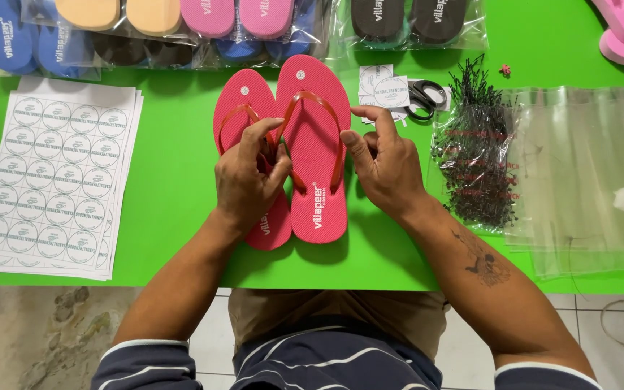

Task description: The person inserts straps into flip-flop soles, places the pairs into plastic bags, and attaches cardboard headers.

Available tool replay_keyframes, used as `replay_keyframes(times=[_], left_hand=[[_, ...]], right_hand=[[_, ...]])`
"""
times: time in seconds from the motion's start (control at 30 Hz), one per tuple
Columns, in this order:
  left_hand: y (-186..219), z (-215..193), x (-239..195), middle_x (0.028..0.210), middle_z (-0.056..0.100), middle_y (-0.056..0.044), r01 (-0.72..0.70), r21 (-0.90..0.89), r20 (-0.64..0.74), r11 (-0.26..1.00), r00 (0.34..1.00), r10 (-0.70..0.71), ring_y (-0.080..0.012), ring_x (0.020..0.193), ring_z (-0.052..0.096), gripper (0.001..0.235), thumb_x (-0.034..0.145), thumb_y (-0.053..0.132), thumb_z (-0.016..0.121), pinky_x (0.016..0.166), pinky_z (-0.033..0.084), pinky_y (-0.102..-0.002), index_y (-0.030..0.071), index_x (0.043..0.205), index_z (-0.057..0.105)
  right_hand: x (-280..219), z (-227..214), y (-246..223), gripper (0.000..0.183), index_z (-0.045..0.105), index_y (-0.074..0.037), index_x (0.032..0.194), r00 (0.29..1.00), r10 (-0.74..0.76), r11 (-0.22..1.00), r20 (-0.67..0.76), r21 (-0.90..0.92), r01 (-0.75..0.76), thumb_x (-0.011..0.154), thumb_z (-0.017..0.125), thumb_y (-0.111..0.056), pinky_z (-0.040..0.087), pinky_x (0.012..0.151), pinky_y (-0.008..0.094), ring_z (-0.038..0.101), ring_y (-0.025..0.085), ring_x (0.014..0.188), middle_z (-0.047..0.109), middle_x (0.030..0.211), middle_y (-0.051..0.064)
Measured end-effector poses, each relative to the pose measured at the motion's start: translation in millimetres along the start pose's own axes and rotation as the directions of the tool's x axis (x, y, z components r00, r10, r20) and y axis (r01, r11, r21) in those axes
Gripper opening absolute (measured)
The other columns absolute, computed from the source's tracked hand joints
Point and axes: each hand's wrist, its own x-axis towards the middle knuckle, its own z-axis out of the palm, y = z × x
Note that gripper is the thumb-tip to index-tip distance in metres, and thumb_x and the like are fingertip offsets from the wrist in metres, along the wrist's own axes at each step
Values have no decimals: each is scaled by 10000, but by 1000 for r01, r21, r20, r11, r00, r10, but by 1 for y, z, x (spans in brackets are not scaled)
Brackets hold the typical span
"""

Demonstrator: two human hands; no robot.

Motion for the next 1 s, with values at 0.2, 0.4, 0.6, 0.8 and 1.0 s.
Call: replay_keyframes(times=[0.2,0.4,0.6,0.8,1.0], left_hand=[[-1,-2,0,631,559,2,-30,31,3,999,1000,30,-212,536,592,436,896,22,687,589,532,-340,88,1323,636],[-3,-7,5,620,552,3,-32,26,-5,999,999,32,-206,529,593,433,881,-1,690,585,538,-332,85,1302,640],[-8,-8,16,620,530,9,-59,41,-100,997,993,62,-200,548,586,405,910,15,675,611,552,-330,94,1307,645],[-21,-1,53,780,540,0,-92,43,-17,995,996,93,-182,661,539,438,983,-51,662,634,503,-360,111,1362,512],[-48,33,99,790,527,-37,-18,71,-54,997,998,21,-277,705,580,427,1034,51,631,668,506,-443,150,1410,457]], right_hand=[[0,1,0,496,556,-92,1328,1000,23,1000,7,1,-23,1089,489,-521,502,623,363,573,241,472,561,493,43],[-1,2,-7,508,550,-91,1328,999,36,999,38,3,-36,1095,452,-532,514,647,371,586,230,505,573,511,37],[-2,0,-17,547,546,-59,1317,999,43,999,26,11,-43,1106,391,-539,514,650,406,603,259,522,587,535,63],[2,4,-6,628,532,-118,1054,981,196,976,8,-103,-194,982,293,-694,453,555,376,604,171,518,619,578,-10],[0,7,12,692,492,-112,641,998,26,981,63,-193,-13,1077,239,-587,250,456,371,410,162,470,460,530,3]])
